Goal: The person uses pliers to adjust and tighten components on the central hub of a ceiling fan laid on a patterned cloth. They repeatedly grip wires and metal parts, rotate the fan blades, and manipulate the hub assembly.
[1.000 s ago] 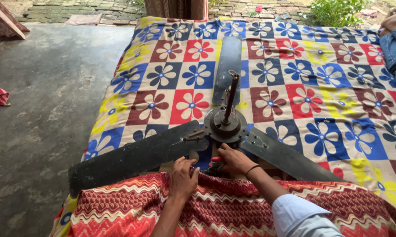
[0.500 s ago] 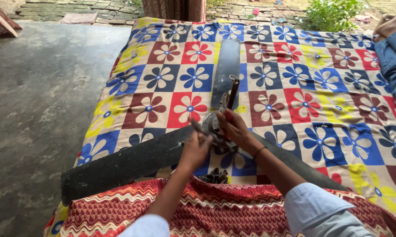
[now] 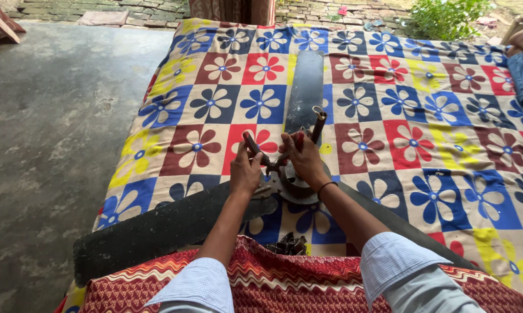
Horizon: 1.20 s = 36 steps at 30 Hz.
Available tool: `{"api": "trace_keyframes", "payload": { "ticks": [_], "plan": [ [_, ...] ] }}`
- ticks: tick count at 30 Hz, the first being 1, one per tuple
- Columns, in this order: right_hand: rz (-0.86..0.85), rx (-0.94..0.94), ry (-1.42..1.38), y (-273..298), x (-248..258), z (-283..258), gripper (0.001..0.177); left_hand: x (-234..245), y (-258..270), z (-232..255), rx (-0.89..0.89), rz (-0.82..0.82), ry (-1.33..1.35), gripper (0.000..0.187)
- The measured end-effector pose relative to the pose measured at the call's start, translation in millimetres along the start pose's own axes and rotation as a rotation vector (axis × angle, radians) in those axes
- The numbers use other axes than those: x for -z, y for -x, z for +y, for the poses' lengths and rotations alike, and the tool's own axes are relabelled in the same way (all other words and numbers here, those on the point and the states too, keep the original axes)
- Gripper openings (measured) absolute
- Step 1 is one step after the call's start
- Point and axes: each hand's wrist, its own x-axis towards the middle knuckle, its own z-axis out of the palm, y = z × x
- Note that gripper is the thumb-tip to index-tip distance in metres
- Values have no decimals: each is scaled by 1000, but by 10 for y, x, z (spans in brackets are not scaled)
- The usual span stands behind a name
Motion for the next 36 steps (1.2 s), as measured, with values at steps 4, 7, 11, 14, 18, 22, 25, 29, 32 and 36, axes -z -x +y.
{"api": "trace_keyframes", "payload": {
  "ticks": [4,7,11,14,18,22,25,29,32,36],
  "plan": [
    [37,23,98,28,-31,5,52,-59,14,9,19,-47,-91,36],
    [24,13,156,91,-100,-6,51,-141,7,83,-3,-111,-185,33],
    [13,39,103,89,-109,-62,53,-118,-10,197,-1,-77,-190,31],
    [33,27,154,89,-82,-83,57,-111,55,252,-55,-54,-158,30],
    [227,208,301,113,-208,-113,80,-146,103,294,33,-26,-96,33],
    [201,135,157,160,-357,-157,106,-116,161,286,-65,29,-162,37],
    [202,243,329,149,-404,-233,118,-65,179,309,-78,-8,-183,51],
    [269,49,350,62,-477,-299,101,-116,226,315,-65,-64,-264,54],
    [312,60,334,35,-489,-278,81,-133,248,233,-129,-58,-284,49],
    [341,146,256,63,-478,-191,56,-24,260,57,-393,-86,-204,34]
  ]
}}
